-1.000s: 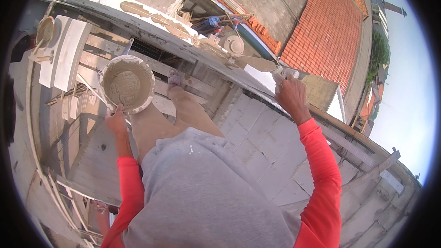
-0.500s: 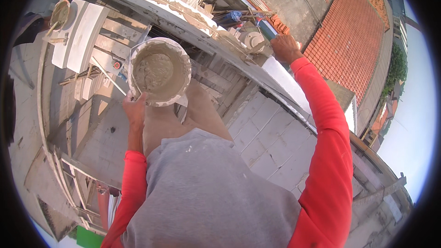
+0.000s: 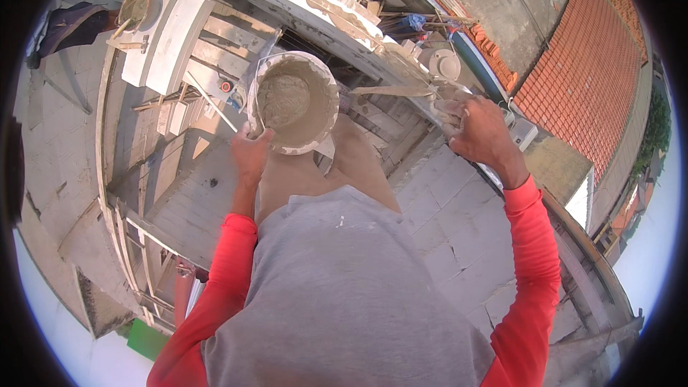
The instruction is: The person applies mortar to a wall using a trowel and places white rectangular tiles onto the surface. They adjust the tiles to fit and continue applying mortar to secure them in place.
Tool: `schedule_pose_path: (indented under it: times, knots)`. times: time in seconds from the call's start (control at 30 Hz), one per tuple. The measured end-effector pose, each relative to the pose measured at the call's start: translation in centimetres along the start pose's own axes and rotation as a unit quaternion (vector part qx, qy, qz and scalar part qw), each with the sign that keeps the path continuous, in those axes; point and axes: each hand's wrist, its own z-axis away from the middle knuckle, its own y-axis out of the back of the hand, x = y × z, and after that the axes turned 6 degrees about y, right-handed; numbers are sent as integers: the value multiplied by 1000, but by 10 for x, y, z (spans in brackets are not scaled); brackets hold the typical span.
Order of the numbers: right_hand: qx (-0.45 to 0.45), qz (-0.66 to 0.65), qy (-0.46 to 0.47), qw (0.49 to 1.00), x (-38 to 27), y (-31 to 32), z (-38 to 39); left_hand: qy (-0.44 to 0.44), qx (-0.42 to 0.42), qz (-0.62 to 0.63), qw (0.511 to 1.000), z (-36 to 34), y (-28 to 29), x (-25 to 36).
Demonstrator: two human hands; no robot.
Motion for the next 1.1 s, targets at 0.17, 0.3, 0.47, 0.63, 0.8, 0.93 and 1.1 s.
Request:
schedule_pose_path:
  times: [0.17, 0.3, 0.47, 0.63, 0.8, 0.93, 1.1]
  knots:
    - [-71, 53, -26, 996, -72, -112, -92, -30, -26, 68, 997, 13, 2, 43]
    - [-23, -9, 33, 999, -101, -168, -105, -27, -55, 151, 987, 18, -7, 66]
    - [-47, -208, -4, 977, -96, -168, -92, -21, -92, 179, 979, 20, -28, 66]
    - [-215, -455, -185, 844, -44, -94, -53, 9, -142, 193, 971, 26, -33, 54]
    - [-209, -263, -175, 926, 14, 16, -11, 5, -135, 232, 963, 25, -37, 45]
    - [-211, -183, -197, 940, 57, 101, -1, 35, -111, 223, 968, 18, -33, 29]
    - [-167, 200, -67, 963, 99, 58, -49, 25, -2, 142, 990, -3, -26, -6]
